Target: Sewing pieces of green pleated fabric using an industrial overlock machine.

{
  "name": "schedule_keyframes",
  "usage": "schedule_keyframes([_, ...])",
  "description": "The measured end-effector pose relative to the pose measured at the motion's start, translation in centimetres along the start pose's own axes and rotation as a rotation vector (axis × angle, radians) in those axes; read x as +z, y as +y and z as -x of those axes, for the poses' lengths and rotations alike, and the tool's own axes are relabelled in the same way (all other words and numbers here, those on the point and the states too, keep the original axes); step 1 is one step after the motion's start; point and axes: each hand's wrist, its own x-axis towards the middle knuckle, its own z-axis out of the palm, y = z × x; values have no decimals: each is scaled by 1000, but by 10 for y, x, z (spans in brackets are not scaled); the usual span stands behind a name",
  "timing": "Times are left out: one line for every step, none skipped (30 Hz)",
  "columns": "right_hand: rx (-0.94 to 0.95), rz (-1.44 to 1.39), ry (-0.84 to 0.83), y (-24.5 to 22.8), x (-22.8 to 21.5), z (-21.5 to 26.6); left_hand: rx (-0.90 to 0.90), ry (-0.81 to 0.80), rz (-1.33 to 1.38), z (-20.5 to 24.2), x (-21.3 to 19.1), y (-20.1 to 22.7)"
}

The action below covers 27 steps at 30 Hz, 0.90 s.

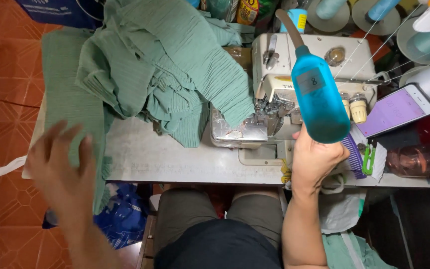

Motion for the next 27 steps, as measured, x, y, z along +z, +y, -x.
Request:
schedule_keyframes([-7, -7, 22, -2, 0, 0, -26, -46, -224, 22, -9, -9])
schedule_keyframes([-5, -6, 20, -3, 0, 0, -25, -48, -225, 40, -13, -19])
schedule_keyframes([-23, -11, 31, -4, -1, -1, -77, -143, -435, 59, -17, -30])
schedule_keyframes([-41, -17, 42, -4, -2, -2, -128, -236, -646, 78, -22, -40])
schedule_keyframes([-41, -17, 42, -5, -3, -2, -127, -236, -646, 83, -23, -42])
schedule_keyframes([-67, -31, 46, -5, -3, -3, -160, -281, -583, 89, -25, -45])
schedule_keyframes([-93, -45, 50, -6, -4, -4, -192, -325, -520, 94, -26, -48])
schedule_keyframes([-94, -45, 50, -6, -4, -4, -193, -324, -519, 94, -28, -47])
schedule_keyframes([-121, -61, 70, -7, -5, -5, -129, -290, -587, 93, -29, -45])
schedule_keyframes([-149, -79, 90, -7, -5, -6, -66, -253, -654, 92, -30, -43])
schedule_keyframes([-152, -79, 91, -9, -6, -7, -69, -250, -654, 92, -29, -45])
schedule_keyframes([-182, -109, 97, -10, -8, -8, -80, -279, -622, 91, -27, -47])
schedule_keyframes([-213, -139, 104, -11, -10, -9, -92, -307, -591, 89, -26, -49])
schedule_keyframes([-210, -138, 106, -8, -9, -9, -88, -306, -590, 92, -24, -57])
schedule_keyframes([-217, -123, 116, -5, -9, -9, -78, -265, -539, 94, -22, -64])
schedule_keyframes([-221, -107, 126, -1, -8, -8, -64, -227, -487, 96, -19, -72])
schedule_keyframes([-216, -103, 127, -4, -10, -8, -58, -230, -485, 87, -26, -68])
schedule_keyframes([-192, -122, 110, -7, -11, -8, -77, -199, -287, 79, -32, -63])
schedule_keyframes([-169, -142, 92, -9, -13, -8, -96, -168, -89, 71, -39, -58])
schedule_keyframes([-168, -143, 92, -18, -20, -6, -95, -168, -91, 60, -43, -48])
schedule_keyframes([-159, -217, 66, -28, -28, -4, -58, -147, 39, 49, -48, -37])
schedule_keyframes([-150, -292, 39, -37, -35, -2, -21, -124, 168, 38, -54, -27])
schedule_keyframes([-149, -296, 36, -34, -38, 7, -22, -124, 164, 40, -44, -21])
schedule_keyframes([-111, -314, -23, -32, -41, 17, 31, -65, 146, 42, -35, -16])
schedule_keyframes([-74, -332, -83, -30, -43, 28, 85, -6, 129, 45, -26, -13])
schedule_keyframes([-80, -349, -97, -35, -44, 34, 74, -4, 109, 36, -17, 10])
schedule_keyframes([-76, -521, -293, -40, -46, 40, 183, -261, 166, 27, -7, 31])
